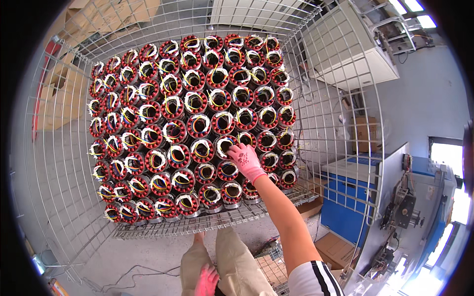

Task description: The person places a stator into a machine, inserts wires into a terminal block, and then moves the finished stator to a collection bin.

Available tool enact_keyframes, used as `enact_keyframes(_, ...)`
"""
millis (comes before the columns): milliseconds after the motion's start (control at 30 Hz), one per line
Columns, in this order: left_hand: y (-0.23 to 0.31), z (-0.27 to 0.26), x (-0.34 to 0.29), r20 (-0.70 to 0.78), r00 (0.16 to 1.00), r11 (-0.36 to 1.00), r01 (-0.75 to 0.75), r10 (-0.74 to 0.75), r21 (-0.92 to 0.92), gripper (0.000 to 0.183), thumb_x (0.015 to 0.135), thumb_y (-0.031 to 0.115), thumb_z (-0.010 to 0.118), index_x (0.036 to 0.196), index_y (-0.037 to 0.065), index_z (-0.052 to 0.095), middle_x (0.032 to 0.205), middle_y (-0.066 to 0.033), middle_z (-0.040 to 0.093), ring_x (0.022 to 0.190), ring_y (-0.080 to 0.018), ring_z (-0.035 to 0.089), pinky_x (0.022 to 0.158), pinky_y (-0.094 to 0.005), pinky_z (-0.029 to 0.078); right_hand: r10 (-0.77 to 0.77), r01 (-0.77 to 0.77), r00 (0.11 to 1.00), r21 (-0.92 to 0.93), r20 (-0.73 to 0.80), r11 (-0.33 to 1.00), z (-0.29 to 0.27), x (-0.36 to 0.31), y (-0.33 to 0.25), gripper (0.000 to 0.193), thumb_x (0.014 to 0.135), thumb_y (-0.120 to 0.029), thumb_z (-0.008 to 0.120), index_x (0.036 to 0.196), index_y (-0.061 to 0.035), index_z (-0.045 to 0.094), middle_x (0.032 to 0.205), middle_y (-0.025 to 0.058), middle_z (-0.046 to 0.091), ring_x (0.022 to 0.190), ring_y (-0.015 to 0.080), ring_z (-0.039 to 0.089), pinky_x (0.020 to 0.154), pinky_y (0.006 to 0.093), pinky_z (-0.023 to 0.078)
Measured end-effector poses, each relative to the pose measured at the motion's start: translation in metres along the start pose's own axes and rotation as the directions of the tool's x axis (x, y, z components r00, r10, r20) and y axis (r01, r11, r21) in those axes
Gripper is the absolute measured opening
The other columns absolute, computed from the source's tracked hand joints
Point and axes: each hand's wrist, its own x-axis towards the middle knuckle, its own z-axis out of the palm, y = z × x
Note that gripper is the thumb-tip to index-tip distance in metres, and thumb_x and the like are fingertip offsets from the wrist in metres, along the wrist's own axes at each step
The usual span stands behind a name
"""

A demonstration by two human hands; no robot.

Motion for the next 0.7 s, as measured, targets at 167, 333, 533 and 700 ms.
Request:
enact_keyframes(167, -0.039, -0.014, 0.028, 0.077, 0.994, 0.988, -0.088, 0.078, 0.126, 0.052, 0.103, 0.028, 0.033, 0.151, 0.008, 0.024, 0.151, -0.0117, 0.033, 0.139, -0.0243, 0.032, 0.114, -0.0414, 0.028, 0.014, -0.024, 0.986, 0.057, 0.168, 0.998, 0.009, 0.013, 0.008, 0.029, 0.08, -0.03, 0.07, 0.105, -0.0178, 0.064, 0.107, -0.0021, 0.058, 0.099, 0.0208, 0.058, 0.084, 0.0399, 0.046)
enact_keyframes(333, -0.038, 0.003, 0.042, -0.054, 0.996, 0.988, -0.058, 0.066, 0.142, 0.042, 0.102, 0.032, 0.043, 0.141, 0.017, 0.039, 0.134, -0.0026, 0.052, 0.121, -0.0203, 0.051, 0.105, -0.0386, 0.041, 0.09, -0.102, 0.992, 0.137, 0.09, 0.985, 0.02, 0.011, 0.003, 0.027, 0.076, -0.029, 0.073, 0.1, -0.0173, 0.066, 0.101, -0.0013, 0.059, 0.098, 0.0207, 0.059, 0.085, 0.0399, 0.045)
enact_keyframes(533, -0.028, 0.042, 0.024, 0.091, 0.995, 0.978, -0.055, 0.037, 0.202, 0.047, 0.101, 0.035, 0.046, 0.143, 0.018, 0.037, 0.134, -0.0001, 0.052, 0.117, -0.0158, 0.051, 0.101, -0.0303, 0.039, 0.196, -0.186, 0.98, 0.188, -0.039, 0.964, 0.032, 0.006, -0.007, 0.02, 0.074, -0.021, 0.072, 0.092, -0.0143, 0.065, 0.097, 0.001, 0.059, 0.097, 0.0239, 0.059, 0.086, 0.0405, 0.046)
enact_keyframes(700, -0.009, 0.073, 0.003, 0.046, 0.998, 0.898, 0.01, -0.033, 0.44, 0.051, 0.1, 0.039, 0.046, 0.145, 0.019, 0.036, 0.143, 0.0006, 0.043, 0.118, -0.0124, 0.046, 0.101, -0.0276, 0.035, 0.152, -0.092, 0.974, 0.318, -0.17, 0.944, -0.011, -0.037, -0.013, 0.049, 0.079, -0.017, 0.068, 0.126, -0.0146, 0.053, 0.128, 0.0037, 0.054, 0.103, 0.0262, 0.059, 0.084, 0.0407, 0.049)
